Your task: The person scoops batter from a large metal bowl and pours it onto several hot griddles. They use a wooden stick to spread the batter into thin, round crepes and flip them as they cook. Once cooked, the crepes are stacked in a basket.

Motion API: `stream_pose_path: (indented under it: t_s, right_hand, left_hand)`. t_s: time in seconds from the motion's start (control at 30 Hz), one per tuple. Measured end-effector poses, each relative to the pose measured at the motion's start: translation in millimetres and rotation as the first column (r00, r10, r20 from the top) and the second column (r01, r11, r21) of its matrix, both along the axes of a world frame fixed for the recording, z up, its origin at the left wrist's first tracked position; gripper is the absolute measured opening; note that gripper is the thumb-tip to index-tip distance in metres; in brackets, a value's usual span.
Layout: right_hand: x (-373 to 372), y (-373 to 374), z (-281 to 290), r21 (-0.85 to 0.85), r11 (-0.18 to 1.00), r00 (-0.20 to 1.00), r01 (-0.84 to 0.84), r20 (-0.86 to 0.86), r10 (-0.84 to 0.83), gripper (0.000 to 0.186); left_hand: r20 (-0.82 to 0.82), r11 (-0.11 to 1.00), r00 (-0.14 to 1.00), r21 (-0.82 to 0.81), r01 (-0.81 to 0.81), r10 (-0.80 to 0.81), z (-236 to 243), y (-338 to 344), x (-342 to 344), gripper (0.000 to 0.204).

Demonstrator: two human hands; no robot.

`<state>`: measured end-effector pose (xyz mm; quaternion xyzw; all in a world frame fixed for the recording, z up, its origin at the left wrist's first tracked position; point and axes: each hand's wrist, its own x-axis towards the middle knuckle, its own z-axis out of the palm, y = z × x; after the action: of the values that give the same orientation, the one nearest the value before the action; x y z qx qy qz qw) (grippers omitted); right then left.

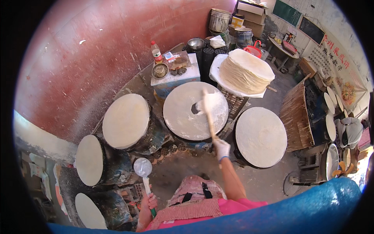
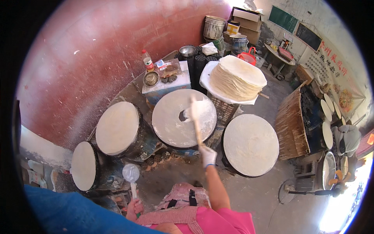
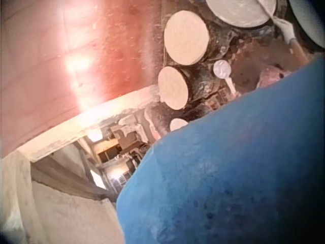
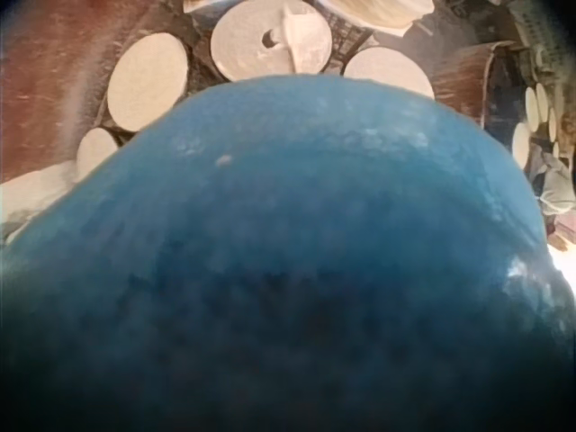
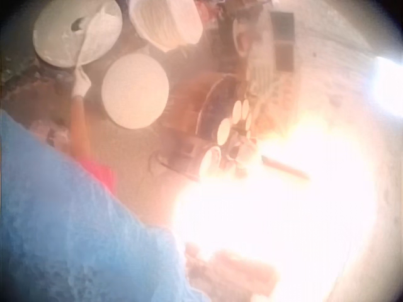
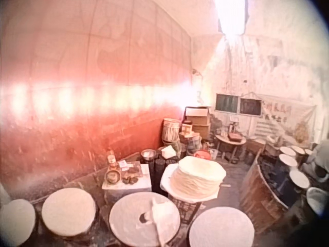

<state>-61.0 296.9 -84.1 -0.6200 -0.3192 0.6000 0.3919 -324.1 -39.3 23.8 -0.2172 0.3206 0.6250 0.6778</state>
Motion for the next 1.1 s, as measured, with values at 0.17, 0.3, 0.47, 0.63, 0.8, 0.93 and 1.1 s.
stream_pose_path:
  t_s: [0.17,0.3,0.47,0.63,0.8,0.93,1.1]
  right_hand:
    - [11.1,5.9,-22.7,0.291,0.943,0.974,-0.164,0.202,0.107,0.031]
    - [41.1,74.2,5.2,0.337,0.928,0.804,-0.159,0.589,-0.076,0.025]
    - [27.0,69.8,17.6,0.228,0.766,0.34,-0.601,0.941,-0.013,0.023]
    - [62.3,51.3,33.9,0.309,0.761,0.436,-0.57,0.899,-0.038,0.019]
    - [55.5,20.1,21.0,0.296,0.731,0.315,-0.615,0.942,-0.116,0.023]
    - [75.6,8.0,28.0,0.299,0.839,0.348,-0.454,0.927,-0.141,0.024]
    - [33.2,-43.8,-8.9,0.157,0.77,0.095,-0.618,0.988,-0.125,0.017]
  left_hand:
    - [0.023,0.998,0.999,0.051,0.047,-0.048,-8.5,7.8,-11.8,0.043]
    - [0.118,0.993,0.992,0.108,0.038,-0.051,-25.9,-2.4,-18.5,0.039]
    - [0.092,1.0,0.996,-0.016,0.021,-0.019,-17.3,36.7,-18.3,0.042]
    - [0.004,0.986,0.988,0.063,0.153,-0.154,-35.4,103.3,-38.1,0.038]
    - [-0.195,0.954,0.954,0.152,0.258,-0.227,-23.6,210.0,-25.3,0.034]
    - [-0.398,0.957,0.885,0.05,0.284,-0.242,-16.8,268.7,0.6,0.028]
    - [-0.547,0.957,0.786,-0.128,0.262,-0.288,-31.8,319.7,64.9,0.019]
